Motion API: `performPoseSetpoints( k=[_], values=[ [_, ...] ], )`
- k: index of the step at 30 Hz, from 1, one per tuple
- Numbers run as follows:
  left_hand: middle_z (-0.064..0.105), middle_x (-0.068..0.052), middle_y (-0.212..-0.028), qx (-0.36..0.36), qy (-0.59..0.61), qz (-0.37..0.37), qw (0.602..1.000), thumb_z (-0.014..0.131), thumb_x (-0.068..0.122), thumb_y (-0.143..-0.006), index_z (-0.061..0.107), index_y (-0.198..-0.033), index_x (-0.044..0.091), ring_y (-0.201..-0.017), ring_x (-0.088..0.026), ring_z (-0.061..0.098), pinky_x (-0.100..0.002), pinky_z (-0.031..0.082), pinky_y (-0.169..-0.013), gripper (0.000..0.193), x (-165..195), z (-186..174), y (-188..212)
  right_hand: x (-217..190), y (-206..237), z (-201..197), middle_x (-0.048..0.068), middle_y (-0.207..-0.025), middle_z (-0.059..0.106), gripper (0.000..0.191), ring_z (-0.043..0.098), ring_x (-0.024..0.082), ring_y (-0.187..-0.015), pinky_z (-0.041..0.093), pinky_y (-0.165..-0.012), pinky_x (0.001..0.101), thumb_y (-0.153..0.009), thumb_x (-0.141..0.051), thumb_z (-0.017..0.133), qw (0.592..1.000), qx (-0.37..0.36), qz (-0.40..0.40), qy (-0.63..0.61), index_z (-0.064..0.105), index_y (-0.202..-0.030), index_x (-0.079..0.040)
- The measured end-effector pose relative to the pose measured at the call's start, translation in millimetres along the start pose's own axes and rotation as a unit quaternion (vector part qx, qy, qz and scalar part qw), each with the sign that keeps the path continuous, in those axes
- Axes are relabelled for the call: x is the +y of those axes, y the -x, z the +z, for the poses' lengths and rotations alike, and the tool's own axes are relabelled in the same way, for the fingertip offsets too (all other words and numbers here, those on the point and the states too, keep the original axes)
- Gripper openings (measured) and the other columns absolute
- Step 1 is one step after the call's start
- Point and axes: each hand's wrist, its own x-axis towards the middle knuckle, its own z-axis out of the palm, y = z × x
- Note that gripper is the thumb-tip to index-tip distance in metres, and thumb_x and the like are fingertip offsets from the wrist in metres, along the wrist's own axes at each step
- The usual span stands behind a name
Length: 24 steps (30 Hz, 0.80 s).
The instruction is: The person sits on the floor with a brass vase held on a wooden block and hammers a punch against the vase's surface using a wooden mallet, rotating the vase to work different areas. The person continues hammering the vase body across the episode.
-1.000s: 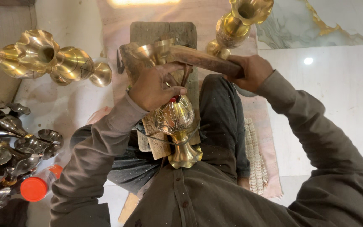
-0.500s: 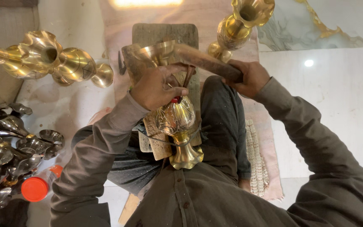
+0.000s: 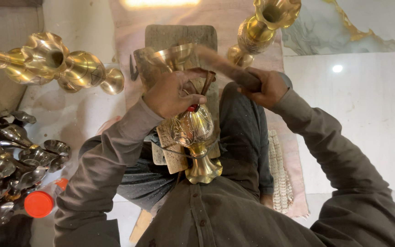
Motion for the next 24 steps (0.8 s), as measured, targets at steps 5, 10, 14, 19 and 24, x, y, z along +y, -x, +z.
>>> performPoseSetpoints(
  k=[5,10,14,19,24],
  values=[
    [0.081,-0.018,-0.101,-0.028,0.008,-0.041,0.999,0.079,0.027,-0.085,0.056,-0.147,0.014,-0.077,-0.023,0.081,-0.037,0.064,-0.082,0.067,-1.2,2.0,-3.4,7.6,1.3,4.8,-0.002,-0.096,0.071,0.022,0.067,0.010,-0.089,0.057,-0.079,0.0282,-0.092,-0.005,0.077,0.991,0.000,-0.044,-0.129,0.068,-0.112,-0.005],
    [0.076,-0.018,-0.106,-0.011,0.007,0.032,0.999,0.080,0.022,-0.087,0.054,-0.146,0.011,-0.083,-0.022,0.079,-0.037,0.063,-0.081,0.065,-2.6,1.5,-2.3,2.2,1.7,4.8,0.001,-0.082,0.067,0.024,0.060,0.016,-0.071,0.049,-0.064,0.0327,-0.094,-0.007,0.080,0.979,0.026,0.028,-0.202,0.067,-0.113,-0.003],
    [0.076,-0.015,-0.114,-0.013,0.038,0.137,0.990,0.080,0.020,-0.090,0.054,-0.146,0.007,-0.084,-0.022,0.079,-0.037,0.064,-0.080,0.063,1.0,-0.1,-2.6,-2.0,3.7,3.1,0.005,-0.078,0.066,0.030,0.067,0.020,-0.069,0.053,-0.062,0.0367,-0.089,-0.008,0.083,0.991,0.039,-0.069,0.104,0.068,-0.114,-0.001],
    [0.080,-0.017,-0.100,-0.052,-0.009,-0.004,0.999,0.079,0.023,-0.087,0.055,-0.148,0.015,-0.083,-0.021,0.080,-0.037,0.064,-0.083,0.065,5.8,-4.3,-3.9,5.6,4.8,5.7,0.005,-0.077,0.069,0.030,0.066,0.016,-0.069,0.051,-0.063,0.0359,-0.091,-0.014,0.084,0.998,0.053,-0.029,0.023,0.068,-0.113,-0.001],
    [0.073,-0.013,-0.131,-0.036,0.048,0.053,0.997,0.079,0.019,-0.085,0.057,-0.143,0.012,-0.090,-0.022,0.079,-0.037,0.065,-0.083,0.062,3.2,-2.8,-3.2,15.2,8.1,7.3,0.002,-0.093,0.067,0.024,0.062,0.014,-0.086,0.052,-0.077,0.0334,-0.096,-0.012,0.079,0.986,0.048,-0.066,-0.142,0.067,-0.114,-0.002]
  ],
)
